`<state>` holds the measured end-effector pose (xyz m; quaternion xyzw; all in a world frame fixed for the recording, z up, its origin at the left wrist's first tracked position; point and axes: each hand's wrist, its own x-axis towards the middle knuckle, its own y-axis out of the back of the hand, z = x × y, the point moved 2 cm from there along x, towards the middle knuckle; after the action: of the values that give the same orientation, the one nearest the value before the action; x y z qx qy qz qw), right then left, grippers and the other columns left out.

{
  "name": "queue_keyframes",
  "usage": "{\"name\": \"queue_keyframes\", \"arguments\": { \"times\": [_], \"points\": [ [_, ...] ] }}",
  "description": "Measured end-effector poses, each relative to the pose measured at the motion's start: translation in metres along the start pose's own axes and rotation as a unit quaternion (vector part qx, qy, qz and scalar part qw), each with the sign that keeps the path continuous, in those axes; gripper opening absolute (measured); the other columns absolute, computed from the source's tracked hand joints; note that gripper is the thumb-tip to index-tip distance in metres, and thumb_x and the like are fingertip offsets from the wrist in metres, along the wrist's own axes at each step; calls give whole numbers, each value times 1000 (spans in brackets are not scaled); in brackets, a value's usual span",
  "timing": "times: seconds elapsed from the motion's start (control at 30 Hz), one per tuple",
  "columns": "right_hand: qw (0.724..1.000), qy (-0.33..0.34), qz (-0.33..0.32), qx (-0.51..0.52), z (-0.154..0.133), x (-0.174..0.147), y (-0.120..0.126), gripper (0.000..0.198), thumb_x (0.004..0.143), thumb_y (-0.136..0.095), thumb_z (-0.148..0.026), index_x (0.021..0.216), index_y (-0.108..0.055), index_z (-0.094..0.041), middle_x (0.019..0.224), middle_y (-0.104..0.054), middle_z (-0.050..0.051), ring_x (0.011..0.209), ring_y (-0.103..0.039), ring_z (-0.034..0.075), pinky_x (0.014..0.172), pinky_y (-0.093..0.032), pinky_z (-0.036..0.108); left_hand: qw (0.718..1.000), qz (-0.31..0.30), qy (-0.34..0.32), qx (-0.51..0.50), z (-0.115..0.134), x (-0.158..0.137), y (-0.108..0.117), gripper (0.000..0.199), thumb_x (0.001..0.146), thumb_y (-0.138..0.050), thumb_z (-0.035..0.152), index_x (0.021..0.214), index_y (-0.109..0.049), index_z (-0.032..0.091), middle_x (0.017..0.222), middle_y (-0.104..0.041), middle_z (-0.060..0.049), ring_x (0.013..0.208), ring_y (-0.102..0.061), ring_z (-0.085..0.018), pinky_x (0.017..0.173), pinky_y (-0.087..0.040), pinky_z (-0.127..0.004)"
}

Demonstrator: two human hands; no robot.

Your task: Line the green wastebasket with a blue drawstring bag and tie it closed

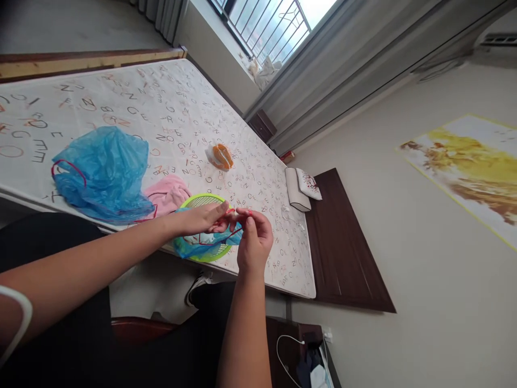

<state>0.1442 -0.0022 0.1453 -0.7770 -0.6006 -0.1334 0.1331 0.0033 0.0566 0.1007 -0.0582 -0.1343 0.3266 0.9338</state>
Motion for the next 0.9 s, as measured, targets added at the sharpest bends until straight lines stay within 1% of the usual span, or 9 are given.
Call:
{"name": "queue_keyframes", "arguments": {
  "times": [0.07,0.13,0.2,0.27,0.37,0.53,0.63,0.73,0.9],
  "points": [
    [998,-2,57,9,4,0,6,15,85,-77,-34,96,-72,-26,90,-73,0,72,-65,13,65,-56,28,999,-32,17,-15,-2,-3,3,86,90,-18,92,87,-61,17,57,-40,4,48,-30,-10,46,-24,-24],
    [997,-20,77,-17,6,-1,9,23,83,-80,-33,104,-72,-26,98,-72,0,68,-61,10,53,-48,21,997,-63,35,-33,-3,-5,6,88,87,-14,94,89,-59,19,57,-39,4,47,-28,-10,46,-22,-24],
    [996,-56,13,-71,8,-3,8,39,82,-82,-33,120,-71,-29,117,-73,4,66,-60,8,50,-45,20,995,-90,43,-28,-4,-7,7,88,86,-12,95,86,-56,20,57,-38,4,47,-27,-10,45,-22,-24],
    [985,-97,-69,-128,11,-6,5,48,82,-82,-34,128,-69,-29,127,-72,6,67,-61,8,55,-50,23,994,-102,47,-5,-6,-9,7,87,85,-11,96,79,-52,20,57,-38,3,47,-27,-11,45,-23,-25],
    [970,-114,-88,-198,14,-9,3,40,80,-83,-36,117,-75,-24,115,-76,6,67,-59,9,63,-53,27,992,-99,53,57,-8,-12,9,88,87,-8,94,66,-50,20,55,-42,-1,46,-32,-11,44,-27,-27],
    [961,-58,-12,-272,16,-9,-1,27,78,-83,-37,96,-76,-18,79,-72,1,61,-51,10,56,-44,25,992,-79,88,49,-15,-13,11,83,95,-26,86,65,-61,17,54,-50,-4,44,-38,-12,45,-30,-28],
    [977,-39,102,-181,14,-3,4,30,74,-85,-38,93,-69,-19,86,-72,2,62,-54,10,50,-39,23,991,-95,93,-24,-17,-13,7,59,97,-46,74,86,-63,18,66,-60,-2,48,-43,-12,47,-32,-26],
    [972,-51,217,-69,12,6,15,42,66,-89,-37,92,-61,-21,92,-68,-2,53,-43,4,42,-27,19,990,-108,75,-55,-17,-14,3,34,93,-67,52,104,-61,19,78,-63,0,55,-47,-10,54,-36,-23],
    [967,-114,228,16,14,13,24,51,62,-92,-37,92,-53,-22,88,-62,-7,46,-22,-1,38,-17,16,993,-86,50,62,-22,-15,1,31,94,-62,27,124,-65,22,81,-64,2,74,-58,-14,70,-42,-23]
  ]
}}
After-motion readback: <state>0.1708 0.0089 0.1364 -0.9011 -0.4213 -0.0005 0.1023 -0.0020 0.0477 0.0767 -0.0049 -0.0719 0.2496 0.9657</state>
